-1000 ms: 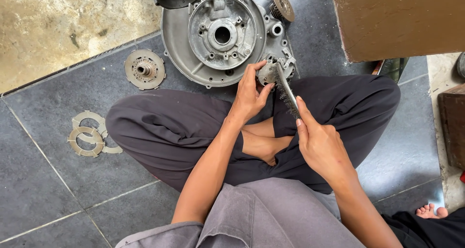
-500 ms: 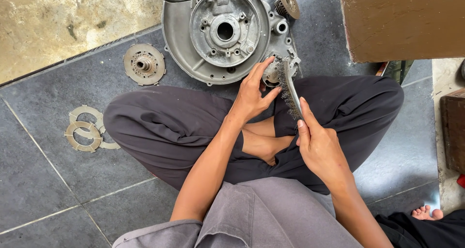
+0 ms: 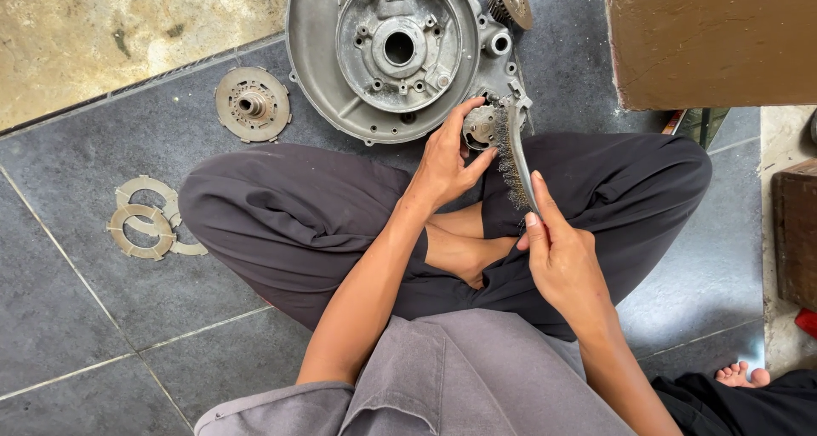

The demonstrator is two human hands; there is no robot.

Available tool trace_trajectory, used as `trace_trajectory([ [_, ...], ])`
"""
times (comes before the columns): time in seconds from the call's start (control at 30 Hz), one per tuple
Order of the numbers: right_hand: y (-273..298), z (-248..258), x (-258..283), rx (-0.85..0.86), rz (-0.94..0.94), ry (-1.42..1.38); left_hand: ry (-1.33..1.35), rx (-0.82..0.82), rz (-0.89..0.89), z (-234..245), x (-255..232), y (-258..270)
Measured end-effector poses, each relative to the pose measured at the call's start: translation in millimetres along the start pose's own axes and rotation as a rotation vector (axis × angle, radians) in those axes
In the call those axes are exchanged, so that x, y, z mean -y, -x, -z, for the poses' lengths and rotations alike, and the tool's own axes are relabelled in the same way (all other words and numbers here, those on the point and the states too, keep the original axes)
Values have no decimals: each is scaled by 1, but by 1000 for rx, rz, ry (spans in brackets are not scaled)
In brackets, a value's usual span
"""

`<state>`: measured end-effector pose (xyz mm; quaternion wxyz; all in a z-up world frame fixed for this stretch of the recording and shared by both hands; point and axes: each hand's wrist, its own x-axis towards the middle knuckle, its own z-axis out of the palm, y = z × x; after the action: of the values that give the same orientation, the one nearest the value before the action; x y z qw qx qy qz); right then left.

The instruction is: The person is cleaning various motorcycle engine components, primarily using a wire brush to scrub a small gear and a metal rod to scrape at parts.

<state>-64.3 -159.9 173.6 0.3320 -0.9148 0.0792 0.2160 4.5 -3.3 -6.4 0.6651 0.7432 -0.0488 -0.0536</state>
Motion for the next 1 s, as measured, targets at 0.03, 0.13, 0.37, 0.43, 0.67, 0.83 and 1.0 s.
trace_trajectory([
  [0.03, -1, -2, 0, -1, 21, 18, -5, 10, -16, 3, -8, 0],
  [0.13, -9, -9, 0, -24, 86, 52, -22, 29, -51, 3, -11, 1],
  [0.37, -47, -34, -1, -165, 257, 116, -18, 23, -60, 2, -3, 4],
  [0.43, -35, -39, -3, -173, 252, 119, -17, 22, -61, 3, -3, 4],
  [0.67, -21, -39, -9, -199, 255, 149, -68, 65, -97, 7, -11, 0],
  [0.83, -43, -38, -5, -217, 273, 156, -42, 63, -80, 6, -6, 1],
  [1.0, -16, -42, -13, -189, 230, 143, -5, 35, -75, 8, -4, 1],
])
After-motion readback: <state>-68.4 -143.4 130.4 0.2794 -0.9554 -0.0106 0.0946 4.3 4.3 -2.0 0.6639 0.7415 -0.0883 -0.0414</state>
